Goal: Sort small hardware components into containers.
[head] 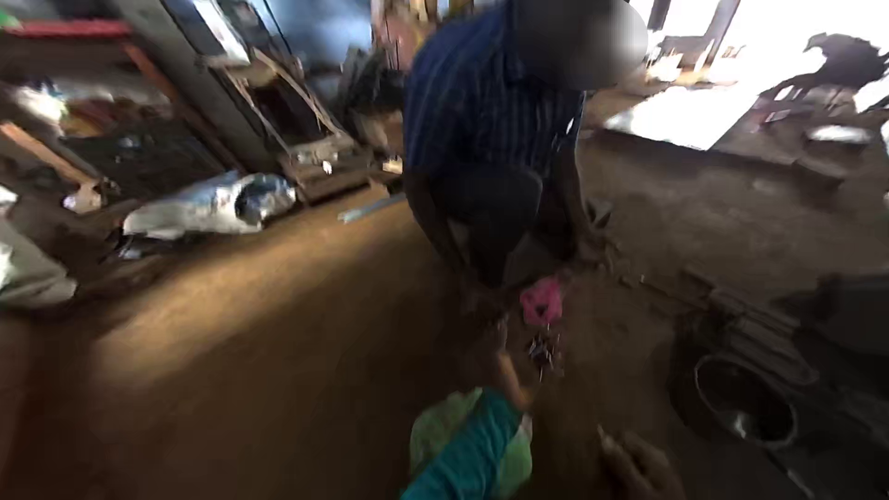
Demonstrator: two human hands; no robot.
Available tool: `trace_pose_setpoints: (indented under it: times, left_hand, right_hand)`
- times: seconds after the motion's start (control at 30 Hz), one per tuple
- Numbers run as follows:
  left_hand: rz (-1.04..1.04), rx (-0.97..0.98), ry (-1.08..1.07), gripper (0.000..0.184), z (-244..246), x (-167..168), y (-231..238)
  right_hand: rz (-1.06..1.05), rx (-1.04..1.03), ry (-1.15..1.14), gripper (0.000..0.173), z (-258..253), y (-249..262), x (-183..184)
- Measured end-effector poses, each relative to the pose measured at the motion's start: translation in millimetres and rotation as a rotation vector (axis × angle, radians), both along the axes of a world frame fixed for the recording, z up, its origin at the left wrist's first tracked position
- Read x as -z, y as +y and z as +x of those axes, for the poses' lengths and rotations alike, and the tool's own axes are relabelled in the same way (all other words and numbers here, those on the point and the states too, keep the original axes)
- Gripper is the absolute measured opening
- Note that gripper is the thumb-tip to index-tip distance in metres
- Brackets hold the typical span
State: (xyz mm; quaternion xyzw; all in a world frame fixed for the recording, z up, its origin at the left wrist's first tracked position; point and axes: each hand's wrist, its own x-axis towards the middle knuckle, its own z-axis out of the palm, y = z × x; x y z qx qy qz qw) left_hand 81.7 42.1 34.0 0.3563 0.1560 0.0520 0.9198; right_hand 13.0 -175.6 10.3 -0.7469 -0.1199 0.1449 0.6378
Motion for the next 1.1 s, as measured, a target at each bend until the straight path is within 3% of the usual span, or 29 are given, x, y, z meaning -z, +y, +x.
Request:
trace_pose_setpoints:
  times: [0.1, 0.27, 0.4, 0.53, 0.67, 0.83, 1.0, 1.1]
  left_hand:
    - [0.022, -0.006, 0.107, 0.084, -8.0, 7.6, 12.0]
    - [0.027, -0.04, 0.052, 0.089, -18.7, 21.9, 43.3]
    - [0.02, 0.022, 0.123, 0.078, -31.6, 19.0, 85.8]
    - [0.14, 0.01, 0.25, 0.064, -49.0, 8.5, 117.6]
    - [0.288, 0.107, 0.429, 0.06, -62.4, 23.5, 136.4]
    - [0.559, 0.378, 0.778, 0.05, -68.5, 50.6, 125.2]
    - [0.892, 0.725, 0.818, 0.038, -60.8, 95.8, 116.9]
    - [1.007, 0.899, 0.876, 0.046, -52.7, 102.0, 104.3]
  right_hand:
    - [-0.01, -0.023, -0.006, 0.026, 1.9, -11.1, -1.5]
    - [-0.012, 0.002, -0.024, 0.032, 4.5, -26.0, 4.6]
    - [0.0, 0.002, 0.002, 0.031, 7.2, -31.0, 1.9]
    - [-0.018, -0.016, 0.021, 0.029, 9.0, -29.1, 8.1]
    - [-0.013, -0.053, 0.026, 0.028, 13.3, -15.9, 10.3]
    - [-0.012, -0.055, -0.018, 0.027, 15.5, -5.8, 2.9]
    - [-0.013, -0.046, -0.072, 0.026, 10.8, -6.3, -2.5]
    - [-0.01, -0.045, -0.107, 0.024, 9.2, -6.0, -4.2]
